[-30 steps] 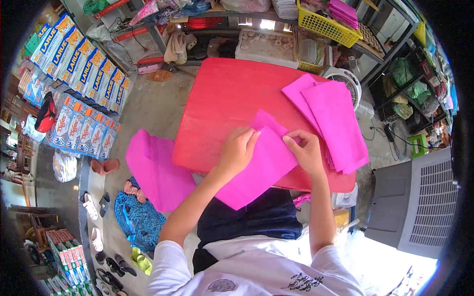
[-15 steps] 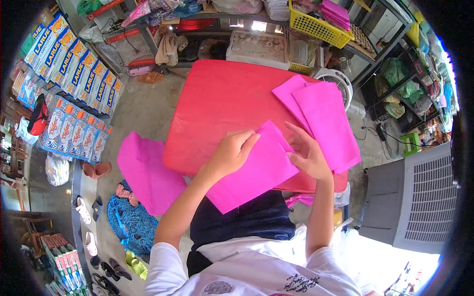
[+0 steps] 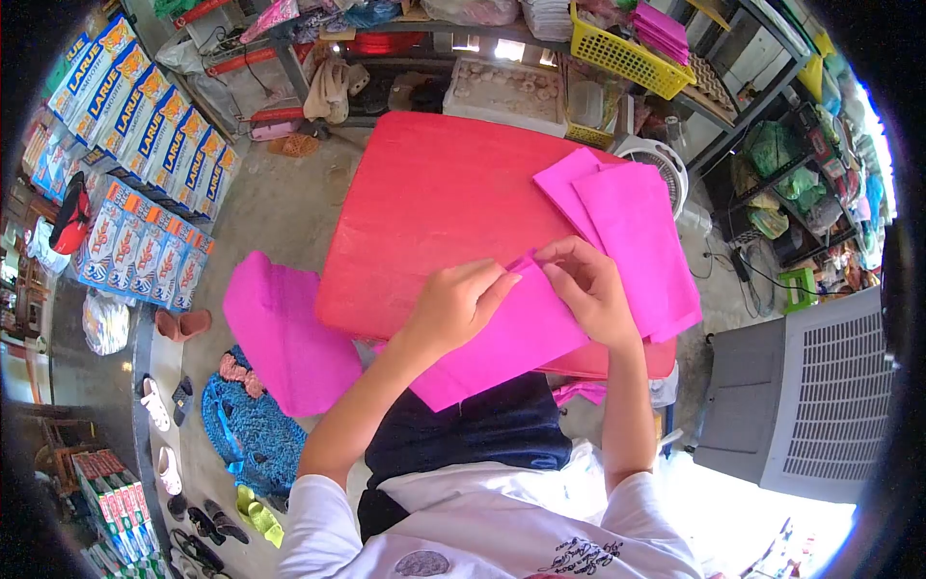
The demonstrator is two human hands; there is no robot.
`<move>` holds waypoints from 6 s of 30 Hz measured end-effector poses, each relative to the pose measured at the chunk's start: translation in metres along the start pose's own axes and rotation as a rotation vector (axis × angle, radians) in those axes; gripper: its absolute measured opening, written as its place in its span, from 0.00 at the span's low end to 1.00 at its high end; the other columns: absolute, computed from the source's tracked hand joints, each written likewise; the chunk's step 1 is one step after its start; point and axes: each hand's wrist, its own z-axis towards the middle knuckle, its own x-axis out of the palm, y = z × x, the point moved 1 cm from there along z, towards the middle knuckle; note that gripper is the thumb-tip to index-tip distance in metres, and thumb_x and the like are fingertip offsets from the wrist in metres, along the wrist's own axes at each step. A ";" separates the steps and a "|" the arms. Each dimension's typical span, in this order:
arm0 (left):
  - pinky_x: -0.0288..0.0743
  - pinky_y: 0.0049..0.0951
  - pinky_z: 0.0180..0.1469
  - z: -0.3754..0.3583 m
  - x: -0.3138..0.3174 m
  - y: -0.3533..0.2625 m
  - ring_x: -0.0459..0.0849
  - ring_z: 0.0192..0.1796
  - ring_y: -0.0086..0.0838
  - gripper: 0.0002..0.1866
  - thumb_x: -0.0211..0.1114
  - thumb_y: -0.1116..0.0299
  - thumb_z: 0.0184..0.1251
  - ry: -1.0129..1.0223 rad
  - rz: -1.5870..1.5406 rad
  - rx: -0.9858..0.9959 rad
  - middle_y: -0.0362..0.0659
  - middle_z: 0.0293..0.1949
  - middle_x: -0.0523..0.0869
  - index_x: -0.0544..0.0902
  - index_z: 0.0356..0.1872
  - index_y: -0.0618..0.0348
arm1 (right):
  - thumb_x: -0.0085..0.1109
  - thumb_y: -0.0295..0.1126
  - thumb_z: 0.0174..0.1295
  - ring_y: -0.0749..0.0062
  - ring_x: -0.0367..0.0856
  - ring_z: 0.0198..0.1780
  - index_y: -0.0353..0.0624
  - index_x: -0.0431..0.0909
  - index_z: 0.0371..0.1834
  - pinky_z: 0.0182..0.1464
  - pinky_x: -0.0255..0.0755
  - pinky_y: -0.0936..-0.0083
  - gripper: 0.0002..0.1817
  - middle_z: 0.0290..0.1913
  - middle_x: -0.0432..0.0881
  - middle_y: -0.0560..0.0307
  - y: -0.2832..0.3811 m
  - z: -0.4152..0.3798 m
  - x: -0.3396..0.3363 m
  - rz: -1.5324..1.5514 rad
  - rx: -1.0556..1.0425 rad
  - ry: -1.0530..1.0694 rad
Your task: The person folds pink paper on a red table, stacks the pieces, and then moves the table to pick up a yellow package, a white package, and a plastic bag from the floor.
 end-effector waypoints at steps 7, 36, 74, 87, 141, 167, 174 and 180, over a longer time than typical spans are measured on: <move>0.74 0.44 0.29 -0.003 -0.004 -0.003 0.84 0.28 0.49 0.08 0.68 0.72 0.71 0.013 0.070 0.039 0.53 0.26 0.80 0.81 0.33 0.66 | 0.70 0.26 0.69 0.87 0.79 0.39 0.34 0.84 0.49 0.39 0.74 0.84 0.10 0.39 0.85 0.64 0.004 -0.003 0.002 -0.133 0.011 0.015; 0.76 0.44 0.29 -0.002 -0.003 -0.024 0.84 0.28 0.46 0.09 0.68 0.71 0.71 -0.064 0.262 0.103 0.48 0.29 0.80 0.79 0.31 0.61 | 0.72 0.18 0.60 0.82 0.82 0.44 0.35 0.86 0.43 0.45 0.75 0.83 0.09 0.43 0.86 0.60 0.017 -0.008 0.015 -0.062 -0.133 -0.102; 0.80 0.36 0.42 -0.050 -0.095 -0.028 0.88 0.39 0.43 0.14 0.80 0.68 0.60 0.396 -0.102 -0.129 0.51 0.40 0.87 0.84 0.34 0.68 | 0.69 0.30 0.72 0.84 0.80 0.44 0.37 0.84 0.46 0.50 0.71 0.84 0.08 0.43 0.86 0.65 0.005 -0.031 -0.111 -0.142 -0.309 -0.462; 0.84 0.24 0.51 -0.064 -0.082 0.010 0.89 0.47 0.24 0.21 0.68 0.78 0.74 -0.284 -0.552 -0.565 0.47 0.48 0.89 0.76 0.65 0.66 | 0.65 0.28 0.73 0.81 0.81 0.48 0.34 0.84 0.49 0.55 0.74 0.80 0.08 0.43 0.86 0.64 -0.016 -0.012 -0.058 -0.190 0.002 -0.456; 0.46 0.59 0.83 -0.070 0.022 0.014 0.59 0.81 0.63 0.44 0.58 0.40 0.76 0.223 0.670 -0.251 0.69 0.78 0.63 0.67 0.76 0.72 | 0.63 0.29 0.73 0.72 0.84 0.45 0.30 0.83 0.47 0.53 0.76 0.72 0.10 0.40 0.88 0.51 -0.130 0.011 -0.028 -0.304 0.001 -0.548; 0.42 0.59 0.84 -0.060 -0.021 0.068 0.53 0.84 0.57 0.45 0.58 0.40 0.77 0.207 0.847 -0.267 0.63 0.81 0.58 0.62 0.80 0.68 | 0.61 0.27 0.75 0.77 0.83 0.45 0.31 0.82 0.48 0.51 0.77 0.78 0.08 0.42 0.86 0.57 -0.118 0.008 -0.019 -0.323 0.095 -0.515; 0.36 0.61 0.84 -0.079 -0.074 0.089 0.46 0.85 0.61 0.42 0.52 0.42 0.81 0.175 1.068 -0.464 0.65 0.84 0.50 0.58 0.82 0.64 | 0.63 0.30 0.73 0.71 0.85 0.42 0.30 0.83 0.47 0.49 0.78 0.71 0.11 0.39 0.89 0.49 -0.128 0.009 -0.022 -0.332 0.012 -0.562; 0.39 0.57 0.85 -0.050 -0.036 0.036 0.49 0.86 0.57 0.41 0.57 0.47 0.79 0.198 0.724 -0.174 0.64 0.83 0.52 0.59 0.81 0.66 | 0.61 0.26 0.75 0.76 0.83 0.46 0.31 0.82 0.48 0.52 0.78 0.76 0.08 0.42 0.87 0.55 -0.126 0.007 -0.021 -0.357 0.055 -0.549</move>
